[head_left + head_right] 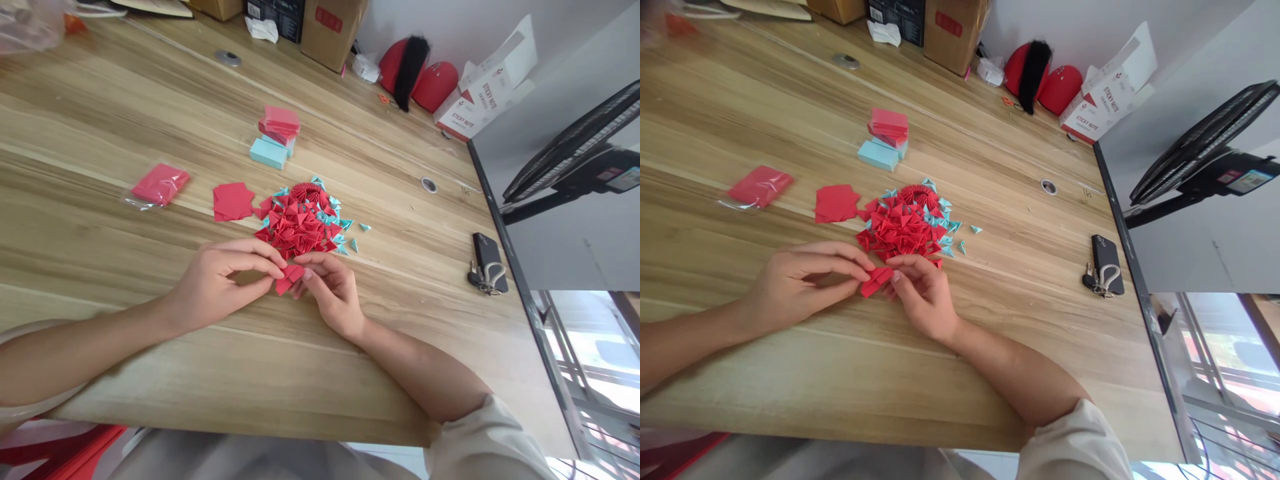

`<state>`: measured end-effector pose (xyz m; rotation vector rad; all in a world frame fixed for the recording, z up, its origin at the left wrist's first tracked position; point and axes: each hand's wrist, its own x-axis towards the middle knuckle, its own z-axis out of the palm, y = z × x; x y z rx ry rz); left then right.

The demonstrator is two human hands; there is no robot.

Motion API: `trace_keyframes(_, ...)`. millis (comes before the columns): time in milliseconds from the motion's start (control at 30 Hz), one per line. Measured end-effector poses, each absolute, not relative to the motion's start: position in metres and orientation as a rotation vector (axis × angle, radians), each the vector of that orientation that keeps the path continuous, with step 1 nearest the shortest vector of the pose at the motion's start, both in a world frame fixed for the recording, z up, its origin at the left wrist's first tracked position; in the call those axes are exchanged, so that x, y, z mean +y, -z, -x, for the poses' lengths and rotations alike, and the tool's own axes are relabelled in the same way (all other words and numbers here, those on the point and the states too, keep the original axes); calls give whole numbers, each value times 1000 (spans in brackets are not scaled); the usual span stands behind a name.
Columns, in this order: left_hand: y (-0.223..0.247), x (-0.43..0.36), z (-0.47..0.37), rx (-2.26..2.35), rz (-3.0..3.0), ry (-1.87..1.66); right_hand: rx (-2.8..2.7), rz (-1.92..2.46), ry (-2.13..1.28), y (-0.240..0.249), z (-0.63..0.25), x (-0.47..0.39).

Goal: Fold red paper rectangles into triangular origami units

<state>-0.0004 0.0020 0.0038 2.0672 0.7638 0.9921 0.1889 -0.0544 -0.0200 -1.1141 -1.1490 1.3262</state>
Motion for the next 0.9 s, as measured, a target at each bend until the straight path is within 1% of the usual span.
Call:
trace_keyframes(333,-7,2,-3,770,-2005,-903,-1157,1134,-1391,17,-188,-54)
trace_keyframes(433,-4,1,-3,757,-1883,-884,-1184,1115,-1367,17,-187,-54)
trace_keyframes(633,-4,-1,-4,795,-1571,-735,-1197,1107,-1362,19,-189,-55)
trace_keyframes(900,-7,4,-4,928,-1492,-599,-1261,1108,-1345,22,-189,-56)
